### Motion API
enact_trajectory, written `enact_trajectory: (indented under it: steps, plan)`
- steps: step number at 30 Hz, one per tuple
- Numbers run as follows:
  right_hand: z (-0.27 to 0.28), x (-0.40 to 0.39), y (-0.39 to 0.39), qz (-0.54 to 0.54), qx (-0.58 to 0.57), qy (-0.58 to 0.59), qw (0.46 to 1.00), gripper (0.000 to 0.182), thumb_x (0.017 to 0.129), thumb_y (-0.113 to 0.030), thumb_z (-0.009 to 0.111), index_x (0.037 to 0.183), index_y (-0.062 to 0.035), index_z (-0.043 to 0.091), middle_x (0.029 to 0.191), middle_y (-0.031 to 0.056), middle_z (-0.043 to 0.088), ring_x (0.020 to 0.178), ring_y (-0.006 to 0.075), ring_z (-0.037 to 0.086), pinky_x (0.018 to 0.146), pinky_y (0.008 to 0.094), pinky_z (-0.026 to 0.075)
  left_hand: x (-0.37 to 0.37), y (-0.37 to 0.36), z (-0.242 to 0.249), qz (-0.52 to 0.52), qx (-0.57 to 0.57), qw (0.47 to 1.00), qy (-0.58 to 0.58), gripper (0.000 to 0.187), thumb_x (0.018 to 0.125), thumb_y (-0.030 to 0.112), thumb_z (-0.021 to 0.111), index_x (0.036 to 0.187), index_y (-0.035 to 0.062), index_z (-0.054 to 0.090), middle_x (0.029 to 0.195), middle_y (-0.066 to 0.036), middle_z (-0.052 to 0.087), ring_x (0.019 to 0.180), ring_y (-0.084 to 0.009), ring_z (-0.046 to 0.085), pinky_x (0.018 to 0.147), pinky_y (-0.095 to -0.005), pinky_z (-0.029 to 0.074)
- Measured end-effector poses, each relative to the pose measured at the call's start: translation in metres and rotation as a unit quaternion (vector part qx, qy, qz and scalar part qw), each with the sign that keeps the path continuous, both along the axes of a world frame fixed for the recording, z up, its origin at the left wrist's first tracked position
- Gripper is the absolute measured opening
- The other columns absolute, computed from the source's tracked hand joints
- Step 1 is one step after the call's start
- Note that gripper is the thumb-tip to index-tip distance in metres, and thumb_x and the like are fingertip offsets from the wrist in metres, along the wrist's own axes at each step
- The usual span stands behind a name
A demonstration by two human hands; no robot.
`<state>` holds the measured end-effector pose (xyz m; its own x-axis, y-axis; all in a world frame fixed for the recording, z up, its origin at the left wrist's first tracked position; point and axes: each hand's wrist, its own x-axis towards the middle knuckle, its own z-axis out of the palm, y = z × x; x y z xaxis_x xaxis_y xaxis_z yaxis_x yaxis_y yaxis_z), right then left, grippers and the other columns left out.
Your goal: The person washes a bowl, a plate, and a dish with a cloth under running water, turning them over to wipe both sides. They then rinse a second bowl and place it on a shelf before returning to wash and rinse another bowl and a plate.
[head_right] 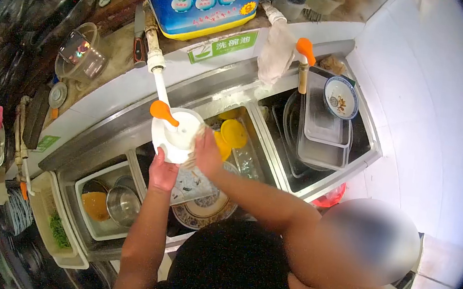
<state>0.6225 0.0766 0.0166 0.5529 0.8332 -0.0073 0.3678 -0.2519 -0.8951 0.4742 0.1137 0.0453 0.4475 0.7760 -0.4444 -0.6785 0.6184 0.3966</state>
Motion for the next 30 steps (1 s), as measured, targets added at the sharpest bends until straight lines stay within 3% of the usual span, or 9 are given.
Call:
enact_trajectory:
  steps: [4, 6, 12, 17, 20, 21, 23, 26, 30]
  plan:
    - [0.044, 0.041, 0.037, 0.073, -0.113, 0.064, 0.989, 0.031, 0.096, -0.025, 0.043, 0.104, 0.0012, 0.056, 0.11, 0.0222, 0.057, 0.108, 0.0447, 0.05, 0.092, 0.0487, 0.039, 0.0, -0.005, 0.014, -0.105, 0.015, 0.991, 0.082, 0.043, 0.096, 0.03, 0.052, 0.131, 0.0056, 0.047, 0.124, -0.006, 0.059, 0.111, -0.0223, 0.059, 0.096, -0.0422, 0.047]
    - [0.06, 0.032, 0.044, 0.159, -0.013, -0.122, 0.98, 0.019, 0.089, -0.02, 0.05, 0.081, -0.004, 0.056, 0.094, 0.0147, 0.06, 0.096, 0.04, 0.054, 0.08, 0.0488, 0.042, 0.006, -0.006, 0.001, -0.121, 0.015, 0.988, 0.091, 0.043, 0.096, 0.032, 0.052, 0.13, 0.0065, 0.048, 0.126, -0.006, 0.058, 0.114, -0.0216, 0.056, 0.097, -0.0412, 0.045]
    - [0.071, 0.006, 0.007, 0.309, 0.193, -0.338, 0.868, 0.028, 0.081, -0.019, 0.059, 0.107, -0.0093, 0.062, 0.124, 0.0159, 0.054, 0.114, 0.0348, 0.051, 0.096, 0.0507, 0.039, 0.019, 0.014, 0.01, -0.03, -0.095, 0.995, 0.026, 0.051, 0.101, 0.043, 0.034, 0.138, 0.0082, 0.039, 0.134, -0.007, 0.051, 0.121, -0.0246, 0.05, 0.103, -0.0402, 0.039]
    - [0.033, 0.029, -0.012, 0.23, 0.123, -0.368, 0.892, 0.032, 0.088, -0.021, 0.054, 0.117, -0.0096, 0.06, 0.129, 0.0168, 0.049, 0.122, 0.0331, 0.045, 0.1, 0.0486, 0.037, 0.0, 0.014, -0.001, 0.017, -0.073, 0.997, -0.03, 0.052, 0.102, 0.039, 0.033, 0.139, 0.0037, 0.037, 0.14, -0.009, 0.047, 0.128, -0.0253, 0.045, 0.107, -0.0409, 0.037]
    - [0.012, 0.054, 0.003, 0.033, 0.086, -0.148, 0.985, 0.029, 0.095, -0.023, 0.05, 0.114, -0.0032, 0.06, 0.118, 0.0153, 0.057, 0.11, 0.027, 0.054, 0.096, 0.0373, 0.042, -0.011, 0.008, 0.001, -0.001, -0.104, 0.993, -0.048, 0.051, 0.101, 0.038, 0.036, 0.139, 0.0039, 0.038, 0.139, -0.009, 0.047, 0.127, -0.0251, 0.045, 0.106, -0.0409, 0.038]
    - [0.017, 0.069, 0.009, 0.04, -0.002, 0.117, 0.992, 0.031, 0.097, -0.025, 0.049, 0.116, -0.0024, 0.059, 0.113, 0.0134, 0.06, 0.107, 0.0238, 0.058, 0.093, 0.0336, 0.044, -0.013, 0.007, 0.0, -0.002, -0.105, 0.993, -0.048, 0.051, 0.101, 0.038, 0.036, 0.139, 0.0039, 0.038, 0.139, -0.009, 0.047, 0.127, -0.0251, 0.045, 0.106, -0.0409, 0.038]
    - [0.02, 0.081, 0.014, 0.065, -0.031, 0.498, 0.864, 0.035, 0.097, -0.028, 0.052, 0.119, -0.0014, 0.055, 0.103, 0.0071, 0.066, 0.088, 0.0143, 0.065, 0.08, 0.029, 0.051, -0.014, 0.006, -0.005, -0.079, -0.067, 0.993, -0.063, 0.052, 0.1, 0.038, 0.039, 0.139, 0.004, 0.038, 0.138, -0.008, 0.048, 0.126, -0.0247, 0.047, 0.106, -0.0411, 0.038]
    - [0.067, 0.084, 0.011, 0.189, -0.084, 0.614, 0.762, 0.036, 0.093, -0.023, 0.058, 0.12, 0.0007, 0.054, 0.106, 0.009, 0.065, 0.091, 0.0152, 0.064, 0.082, 0.0294, 0.051, -0.01, 0.01, -0.021, -0.086, -0.044, 0.995, -0.036, 0.05, 0.1, 0.038, 0.04, 0.137, 0.0044, 0.041, 0.134, -0.007, 0.052, 0.123, -0.0244, 0.049, 0.104, -0.0415, 0.038]
    - [0.059, 0.082, 0.004, 0.185, -0.097, 0.586, 0.783, 0.036, 0.09, -0.018, 0.063, 0.12, 0.0005, 0.055, 0.106, 0.0088, 0.065, 0.092, 0.0153, 0.064, 0.081, 0.0292, 0.051, 0.002, 0.027, -0.015, -0.062, -0.021, 0.994, 0.084, 0.048, 0.1, 0.036, 0.043, 0.134, 0.0028, 0.044, 0.129, -0.008, 0.055, 0.119, -0.0243, 0.052, 0.102, -0.0411, 0.04]
